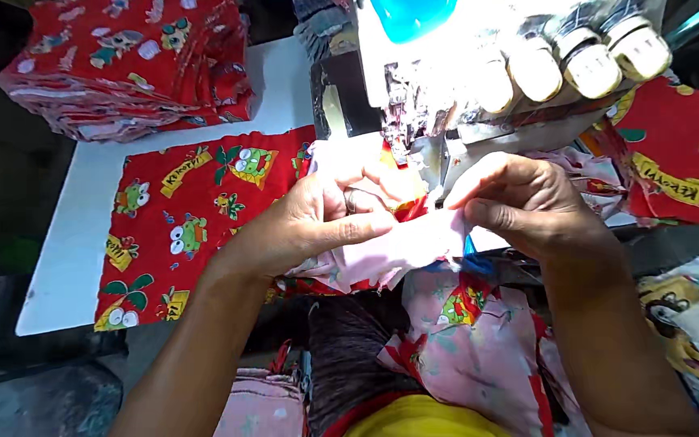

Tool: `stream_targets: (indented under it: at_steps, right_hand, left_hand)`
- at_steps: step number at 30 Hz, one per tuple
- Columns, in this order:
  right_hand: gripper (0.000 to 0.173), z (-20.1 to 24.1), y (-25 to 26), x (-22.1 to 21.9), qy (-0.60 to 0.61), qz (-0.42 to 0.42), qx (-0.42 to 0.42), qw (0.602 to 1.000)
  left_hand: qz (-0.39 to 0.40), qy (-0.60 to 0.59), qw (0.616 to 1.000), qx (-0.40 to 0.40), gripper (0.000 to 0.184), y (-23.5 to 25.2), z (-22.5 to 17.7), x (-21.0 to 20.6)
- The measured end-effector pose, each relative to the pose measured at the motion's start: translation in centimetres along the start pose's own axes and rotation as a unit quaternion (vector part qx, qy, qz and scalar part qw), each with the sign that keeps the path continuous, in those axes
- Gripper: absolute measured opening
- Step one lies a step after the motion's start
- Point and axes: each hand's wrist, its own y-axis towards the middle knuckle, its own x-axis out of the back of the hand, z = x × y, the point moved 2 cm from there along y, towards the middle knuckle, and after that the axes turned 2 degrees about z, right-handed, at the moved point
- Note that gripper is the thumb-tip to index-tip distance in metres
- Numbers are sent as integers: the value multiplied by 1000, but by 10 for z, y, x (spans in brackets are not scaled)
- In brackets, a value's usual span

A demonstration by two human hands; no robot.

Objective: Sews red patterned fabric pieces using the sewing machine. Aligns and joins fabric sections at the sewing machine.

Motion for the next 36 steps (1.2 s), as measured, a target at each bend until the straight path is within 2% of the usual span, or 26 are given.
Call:
stream_targets:
  at_steps: [3,8,13,21,32,34,36]
  right_hand:
    - [16,-4,2,1,3,2,-13,1000]
    - [14,-3,1,4,0,1,-21,1000]
    - [15,-2,-1,5,7,31,-46,998]
    - [14,1,-2,10,-28,25,-73,997]
    - [15,-4,-3,10,-19,25,-73,997]
    - [15,-3,-5,11,-23,20,-81,996]
    - [17,-1,-5,11,-31,9,-98,995]
  left_hand:
    - [12,3,1000,4,30,4,-2,-1]
    - [15,47,999,3,20,2,-5,6]
    - [1,69,998,7,27,0,-7,8]
    - [-40,266,963,-26,22,1,-15,7]
    - [-28,267,963,-6,21,3,-15,6]
    - [-40,298,954,2,21,3,-17,8]
    - [-57,378,924,11,20,3,-20,9]
